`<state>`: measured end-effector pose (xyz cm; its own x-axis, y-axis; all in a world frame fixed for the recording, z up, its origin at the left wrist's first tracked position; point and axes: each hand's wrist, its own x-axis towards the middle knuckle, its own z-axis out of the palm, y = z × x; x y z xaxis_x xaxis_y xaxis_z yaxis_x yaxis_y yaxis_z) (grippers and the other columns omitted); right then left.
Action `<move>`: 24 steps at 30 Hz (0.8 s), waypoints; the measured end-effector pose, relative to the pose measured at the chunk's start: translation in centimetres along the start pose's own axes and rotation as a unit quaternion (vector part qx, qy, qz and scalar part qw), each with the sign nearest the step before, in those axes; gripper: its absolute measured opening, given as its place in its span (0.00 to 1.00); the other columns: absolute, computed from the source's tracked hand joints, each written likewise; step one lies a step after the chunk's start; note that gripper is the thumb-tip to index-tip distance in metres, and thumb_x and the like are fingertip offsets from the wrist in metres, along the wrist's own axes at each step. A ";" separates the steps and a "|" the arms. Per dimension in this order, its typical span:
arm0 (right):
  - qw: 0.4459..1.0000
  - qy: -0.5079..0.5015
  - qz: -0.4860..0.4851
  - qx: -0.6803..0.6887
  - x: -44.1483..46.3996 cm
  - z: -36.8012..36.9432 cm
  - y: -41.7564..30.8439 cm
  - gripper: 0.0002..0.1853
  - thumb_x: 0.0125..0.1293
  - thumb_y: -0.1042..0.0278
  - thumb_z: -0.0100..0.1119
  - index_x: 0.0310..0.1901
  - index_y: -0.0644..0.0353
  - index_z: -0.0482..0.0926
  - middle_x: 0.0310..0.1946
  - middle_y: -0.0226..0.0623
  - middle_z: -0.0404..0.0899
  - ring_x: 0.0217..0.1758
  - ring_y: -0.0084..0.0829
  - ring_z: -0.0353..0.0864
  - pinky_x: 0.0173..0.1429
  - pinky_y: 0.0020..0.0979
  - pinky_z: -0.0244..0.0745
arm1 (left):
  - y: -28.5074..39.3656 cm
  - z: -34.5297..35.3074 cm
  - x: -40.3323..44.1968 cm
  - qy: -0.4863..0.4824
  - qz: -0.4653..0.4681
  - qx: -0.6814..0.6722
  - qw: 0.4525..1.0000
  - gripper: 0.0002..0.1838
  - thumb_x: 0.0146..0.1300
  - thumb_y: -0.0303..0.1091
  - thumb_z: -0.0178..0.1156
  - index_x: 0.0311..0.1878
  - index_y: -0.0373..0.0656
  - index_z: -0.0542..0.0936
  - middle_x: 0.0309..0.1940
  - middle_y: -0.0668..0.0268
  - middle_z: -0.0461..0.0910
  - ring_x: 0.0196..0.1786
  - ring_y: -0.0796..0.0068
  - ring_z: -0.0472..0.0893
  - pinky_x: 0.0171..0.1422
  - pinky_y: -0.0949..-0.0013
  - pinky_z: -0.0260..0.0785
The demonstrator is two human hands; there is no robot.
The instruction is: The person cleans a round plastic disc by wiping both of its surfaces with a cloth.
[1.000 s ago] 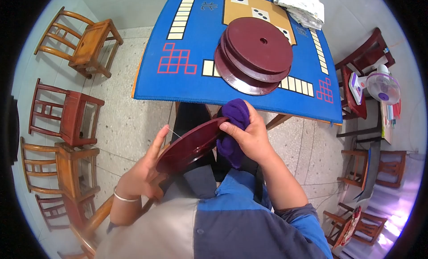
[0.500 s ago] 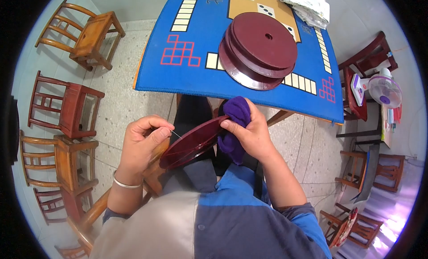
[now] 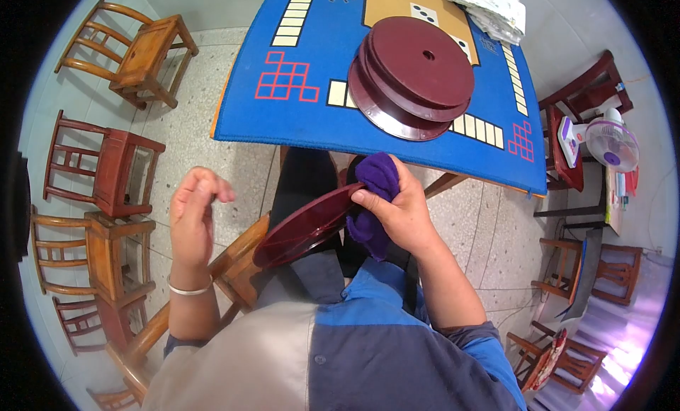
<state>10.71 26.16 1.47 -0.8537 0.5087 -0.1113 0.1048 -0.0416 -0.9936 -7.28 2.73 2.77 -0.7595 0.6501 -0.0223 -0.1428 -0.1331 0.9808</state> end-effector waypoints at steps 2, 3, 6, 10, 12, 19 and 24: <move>1.000 -0.002 0.001 -0.001 0.0 -0.2 0.0 0.18 0.59 0.70 0.71 0.48 0.60 0.74 0.39 0.27 0.77 0.42 0.18 0.76 0.50 0.24 0.72 | -1.8 -4.3 -0.1 0.039 -0.058 0.111 0.991 0.09 0.71 0.35 0.56 0.41 0.38 0.76 0.33 0.65 0.78 0.41 0.74 0.76 0.53 0.70 0.67; 1.000 -0.004 0.000 -0.005 0.0 -0.3 -0.1 0.18 0.60 0.71 0.70 0.49 0.61 0.74 0.40 0.27 0.78 0.43 0.18 0.76 0.51 0.24 0.72 | -2.6 -5.8 -0.2 0.057 -0.085 0.167 0.981 0.09 0.70 0.35 0.56 0.43 0.38 0.77 0.33 0.65 0.78 0.42 0.74 0.76 0.53 0.69 0.67; 1.000 -0.006 0.009 0.025 0.2 -0.4 0.0 0.18 0.61 0.72 0.68 0.50 0.62 0.73 0.40 0.27 0.78 0.44 0.18 0.76 0.51 0.25 0.73 | -3.8 -6.6 -0.2 0.068 0.192 0.672 0.711 0.13 0.67 0.31 0.61 0.53 0.39 0.79 0.43 0.61 0.82 0.46 0.75 0.79 0.54 0.68 0.69; 0.997 0.018 0.036 0.060 0.6 0.0 0.2 0.18 0.61 0.72 0.68 0.50 0.63 0.73 0.41 0.28 0.78 0.44 0.19 0.76 0.52 0.25 0.73 | -2.9 -6.4 -1.2 0.087 -0.036 0.581 0.808 0.34 0.59 0.25 0.64 0.70 0.48 0.67 0.60 0.51 0.75 0.65 0.57 0.73 0.66 0.57 0.66; 0.997 0.023 0.044 0.062 0.6 0.0 0.2 0.18 0.61 0.73 0.68 0.50 0.63 0.73 0.41 0.29 0.79 0.44 0.19 0.77 0.53 0.26 0.73 | -2.5 -8.7 -0.9 0.086 -0.191 0.381 0.900 0.40 0.58 0.24 0.65 0.74 0.50 0.62 0.65 0.50 0.70 0.70 0.54 0.68 0.69 0.55 0.63; 0.995 0.018 0.058 0.076 0.4 -0.1 0.1 0.17 0.61 0.74 0.67 0.51 0.63 0.73 0.42 0.30 0.79 0.45 0.20 0.77 0.53 0.26 0.74 | -1.6 -7.9 -0.3 0.078 0.000 0.415 0.907 0.31 0.65 0.26 0.59 0.71 0.37 0.64 0.65 0.52 0.72 0.69 0.60 0.71 0.68 0.60 0.65; 0.993 0.018 0.093 0.072 0.7 0.2 0.3 0.19 0.62 0.74 0.67 0.52 0.63 0.73 0.42 0.30 0.79 0.45 0.20 0.77 0.53 0.26 0.74 | -1.4 -2.7 -1.7 -0.164 -0.098 -0.281 0.941 0.37 0.67 0.34 0.59 0.75 0.39 0.55 0.69 0.51 0.66 0.72 0.64 0.66 0.73 0.61 0.62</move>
<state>10.03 26.30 1.14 -0.8073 0.5109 -0.2954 0.1833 -0.2587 -0.9484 -7.47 -0.20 0.89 -0.4602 0.8869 -0.0400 -0.6420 -0.3013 0.7050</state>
